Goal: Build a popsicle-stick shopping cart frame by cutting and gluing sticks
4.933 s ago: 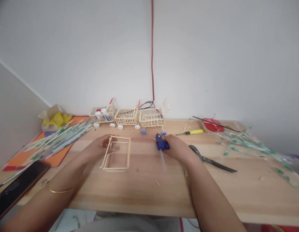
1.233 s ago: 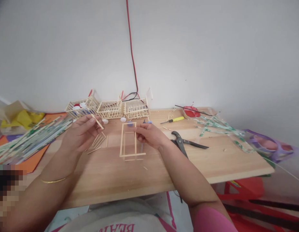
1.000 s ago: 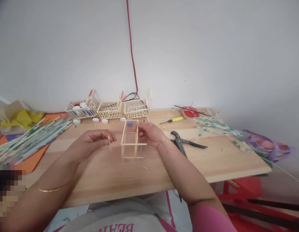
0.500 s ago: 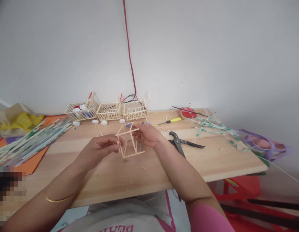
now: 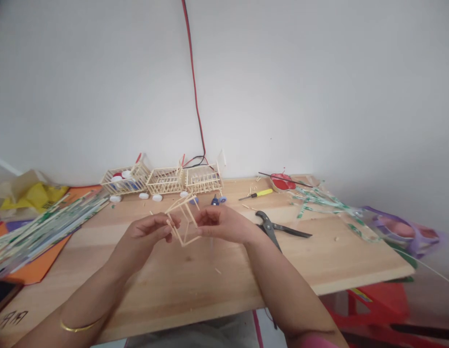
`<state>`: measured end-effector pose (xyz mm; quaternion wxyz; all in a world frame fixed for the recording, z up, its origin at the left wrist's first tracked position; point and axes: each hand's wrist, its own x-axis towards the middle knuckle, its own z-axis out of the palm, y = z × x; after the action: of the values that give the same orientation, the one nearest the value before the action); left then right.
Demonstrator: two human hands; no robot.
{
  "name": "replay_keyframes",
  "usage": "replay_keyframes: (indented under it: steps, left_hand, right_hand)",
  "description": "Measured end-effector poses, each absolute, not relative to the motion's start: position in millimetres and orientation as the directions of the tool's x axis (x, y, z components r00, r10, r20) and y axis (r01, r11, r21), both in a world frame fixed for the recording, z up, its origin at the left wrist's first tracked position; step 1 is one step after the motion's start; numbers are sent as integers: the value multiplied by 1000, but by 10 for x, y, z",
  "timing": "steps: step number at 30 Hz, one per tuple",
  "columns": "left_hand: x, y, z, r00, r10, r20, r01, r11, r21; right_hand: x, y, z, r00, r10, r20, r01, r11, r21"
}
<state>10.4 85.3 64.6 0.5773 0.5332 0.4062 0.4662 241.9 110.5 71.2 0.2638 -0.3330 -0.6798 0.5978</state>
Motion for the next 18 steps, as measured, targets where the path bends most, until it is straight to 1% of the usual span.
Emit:
replay_keyframes:
  steps: [3, 6, 9, 13, 18]
  left_hand:
    - [82, 878, 619, 206, 978, 25, -80, -9, 997]
    - [70, 893, 587, 193, 981, 14, -95, 4, 995]
    - [71, 889, 573, 198, 980, -15, -145, 45, 988]
    - [80, 868, 607, 201, 977, -65, -253, 116, 960]
    - [65, 852, 686, 205, 973, -103, -333, 169, 928]
  right_hand:
    - [2393, 1085, 726, -655, 756, -13, 218, 173, -960]
    - [2383, 1050, 764, -665, 746, 30, 306, 310, -900]
    - [2391, 1021, 785, -688, 723, 61, 326, 383, -864]
    - [2397, 1010, 765, -695, 710, 111, 284, 413, -865]
    - [2365, 1022, 745, -651, 743, 158, 171, 346, -923]
